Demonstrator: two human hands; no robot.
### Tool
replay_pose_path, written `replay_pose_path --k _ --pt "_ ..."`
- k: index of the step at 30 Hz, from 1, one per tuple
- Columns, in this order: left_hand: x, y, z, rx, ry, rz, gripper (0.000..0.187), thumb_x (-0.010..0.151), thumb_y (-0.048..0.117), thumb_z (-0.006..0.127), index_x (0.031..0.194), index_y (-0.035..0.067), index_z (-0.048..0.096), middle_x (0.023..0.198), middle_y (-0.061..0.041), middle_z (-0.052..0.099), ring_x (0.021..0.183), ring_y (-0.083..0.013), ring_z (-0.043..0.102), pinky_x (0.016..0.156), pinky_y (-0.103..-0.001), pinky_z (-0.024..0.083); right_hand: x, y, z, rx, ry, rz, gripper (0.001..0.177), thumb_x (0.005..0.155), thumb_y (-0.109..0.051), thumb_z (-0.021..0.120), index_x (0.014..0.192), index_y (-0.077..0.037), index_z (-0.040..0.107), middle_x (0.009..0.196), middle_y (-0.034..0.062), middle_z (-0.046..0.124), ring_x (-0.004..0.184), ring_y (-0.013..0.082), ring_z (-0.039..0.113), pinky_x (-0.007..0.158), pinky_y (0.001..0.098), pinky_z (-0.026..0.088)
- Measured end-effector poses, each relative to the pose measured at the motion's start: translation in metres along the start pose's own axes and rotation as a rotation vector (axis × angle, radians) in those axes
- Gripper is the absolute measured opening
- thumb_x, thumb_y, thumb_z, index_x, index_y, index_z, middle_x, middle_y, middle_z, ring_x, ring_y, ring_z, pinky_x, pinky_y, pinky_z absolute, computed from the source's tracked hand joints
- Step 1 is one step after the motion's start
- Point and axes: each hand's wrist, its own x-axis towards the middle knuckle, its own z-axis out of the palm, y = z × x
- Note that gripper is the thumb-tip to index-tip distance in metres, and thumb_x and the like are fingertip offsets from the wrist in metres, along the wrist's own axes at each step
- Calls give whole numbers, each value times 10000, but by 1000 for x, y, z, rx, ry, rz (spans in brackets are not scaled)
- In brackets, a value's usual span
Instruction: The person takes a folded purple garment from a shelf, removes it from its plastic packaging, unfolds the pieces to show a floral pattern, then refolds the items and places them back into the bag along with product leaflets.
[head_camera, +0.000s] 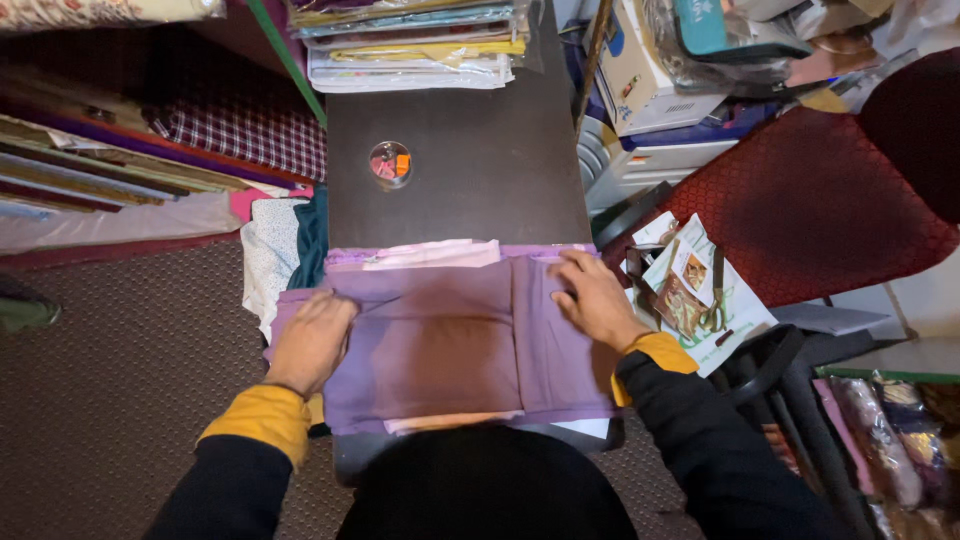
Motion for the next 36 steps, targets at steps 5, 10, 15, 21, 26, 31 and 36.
replay_pose_path --k 5,10,15,21,26,31,36 --pt "-23 4 4 -20 -67 -35 63 960 189 566 1015 189 598 857 -38 621 951 -236 684 957 -408 538 8 11 5 11 -92 -9 493 898 -296 719 1360 -198 575 1256 67 618 1238 332 568 1065 496 436" --pt "-11 8 -31 -258 -200 -276 208 1046 329 527 1117 167 635 952 -97 695 980 -321 699 943 -453 547 -5 14 -3 117 57 -105 228 852 -215 757 1050 -147 668 1015 108 680 1046 376 662 919 504 520" --pt "-1 -13 -25 -295 -391 -230 152 914 244 667 1032 153 696 958 -123 717 1023 -376 700 974 -482 550 -52 57 4 7 327 -214 187 797 -85 753 867 -180 607 837 37 552 857 303 644 773 425 538" --pt "39 0 -51 -181 -293 -184 165 933 241 649 964 80 626 1470 -155 573 1414 -393 497 1153 -501 447 -63 48 -14 -43 183 -118 188 845 -92 678 985 -215 654 989 75 597 932 351 668 769 473 546" --pt "32 -26 -4 -78 -390 -173 279 927 433 647 1011 167 625 1331 -82 612 1397 -343 510 1171 -504 425 -51 45 -25 -51 22 -67 207 803 -122 684 990 -206 711 1085 66 670 1023 339 683 887 464 549" --pt "35 -22 -23 -74 -439 -149 344 902 512 668 997 183 640 1119 -87 645 1250 -361 590 1099 -472 476 -44 59 -27 -167 -191 48 258 756 -279 703 1001 -197 710 956 61 727 1057 302 667 993 470 500" --pt "26 -29 -34 -131 -465 -77 365 861 532 701 987 191 667 1042 -112 622 1083 -384 646 993 -481 531 -55 88 -4 248 10 75 174 685 -222 722 842 -160 677 812 92 690 907 346 685 824 473 537"
